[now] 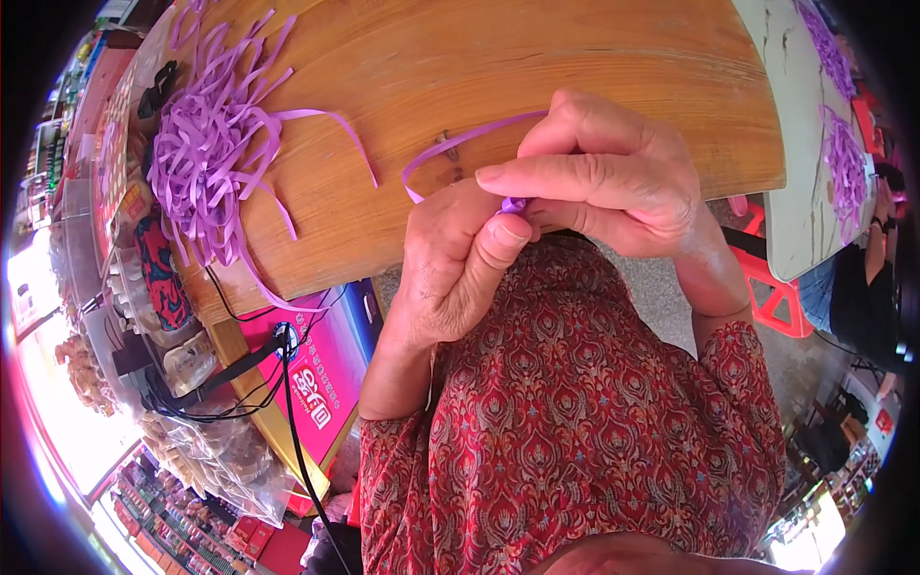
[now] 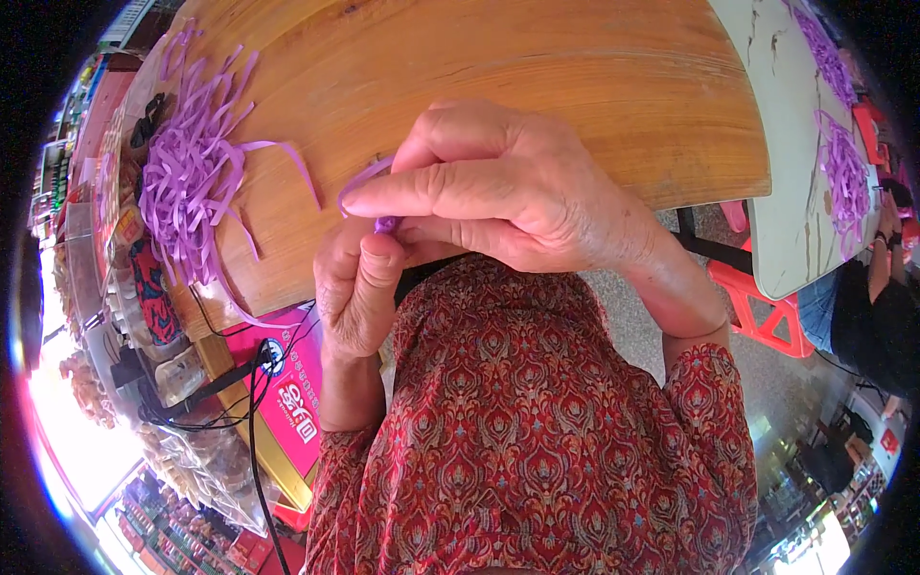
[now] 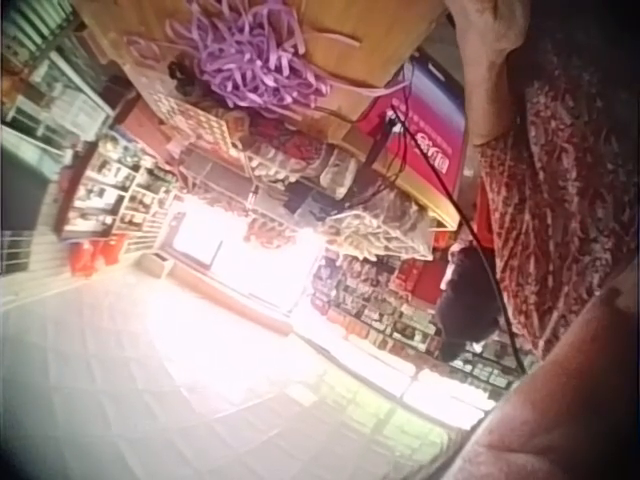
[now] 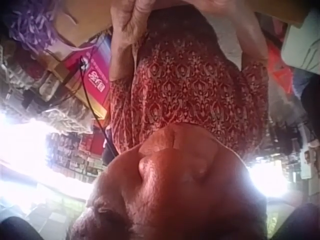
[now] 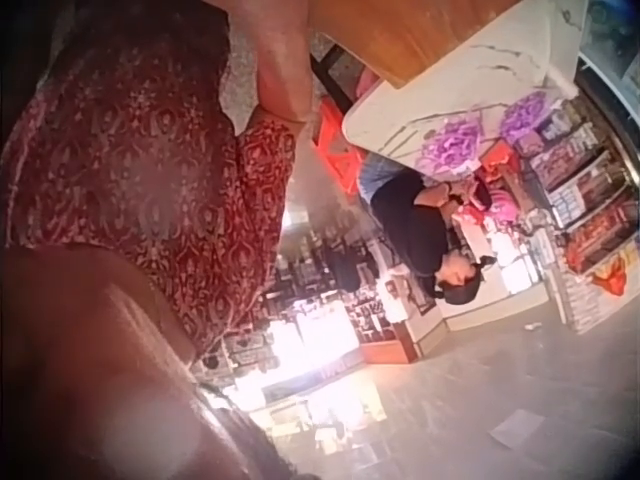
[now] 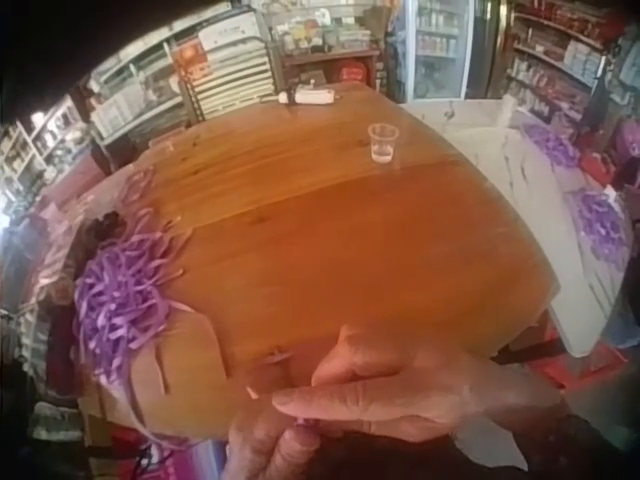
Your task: Tying small knots in strips of purple ribbon on a wooden table.
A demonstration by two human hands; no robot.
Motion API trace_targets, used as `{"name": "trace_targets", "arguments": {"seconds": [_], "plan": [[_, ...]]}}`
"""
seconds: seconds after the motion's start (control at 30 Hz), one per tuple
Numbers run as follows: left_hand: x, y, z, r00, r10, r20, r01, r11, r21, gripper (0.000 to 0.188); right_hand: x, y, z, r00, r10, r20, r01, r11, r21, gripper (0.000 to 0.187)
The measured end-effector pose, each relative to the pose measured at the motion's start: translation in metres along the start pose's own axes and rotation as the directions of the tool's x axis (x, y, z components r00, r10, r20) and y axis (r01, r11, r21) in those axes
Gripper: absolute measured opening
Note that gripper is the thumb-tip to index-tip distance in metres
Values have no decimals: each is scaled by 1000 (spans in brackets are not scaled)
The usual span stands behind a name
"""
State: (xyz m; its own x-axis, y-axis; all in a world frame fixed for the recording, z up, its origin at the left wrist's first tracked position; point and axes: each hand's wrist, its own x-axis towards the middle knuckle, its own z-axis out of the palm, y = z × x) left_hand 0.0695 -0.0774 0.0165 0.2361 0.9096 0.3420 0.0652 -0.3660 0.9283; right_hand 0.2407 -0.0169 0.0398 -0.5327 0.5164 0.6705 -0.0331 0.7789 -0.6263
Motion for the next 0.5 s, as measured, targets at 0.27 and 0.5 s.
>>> {"name": "trace_targets", "arguments": {"seconds": [0.27,0.5], "plan": [[0,13,12,969,-184,-163,144,963,-229,17,-6,1,-5,999,44,-17,-44,999,12,26],[0,4,12,933,-217,-287,120,939,-322,10,-10,1,-2,998,22,-64,-29,994,-108,26]]}}
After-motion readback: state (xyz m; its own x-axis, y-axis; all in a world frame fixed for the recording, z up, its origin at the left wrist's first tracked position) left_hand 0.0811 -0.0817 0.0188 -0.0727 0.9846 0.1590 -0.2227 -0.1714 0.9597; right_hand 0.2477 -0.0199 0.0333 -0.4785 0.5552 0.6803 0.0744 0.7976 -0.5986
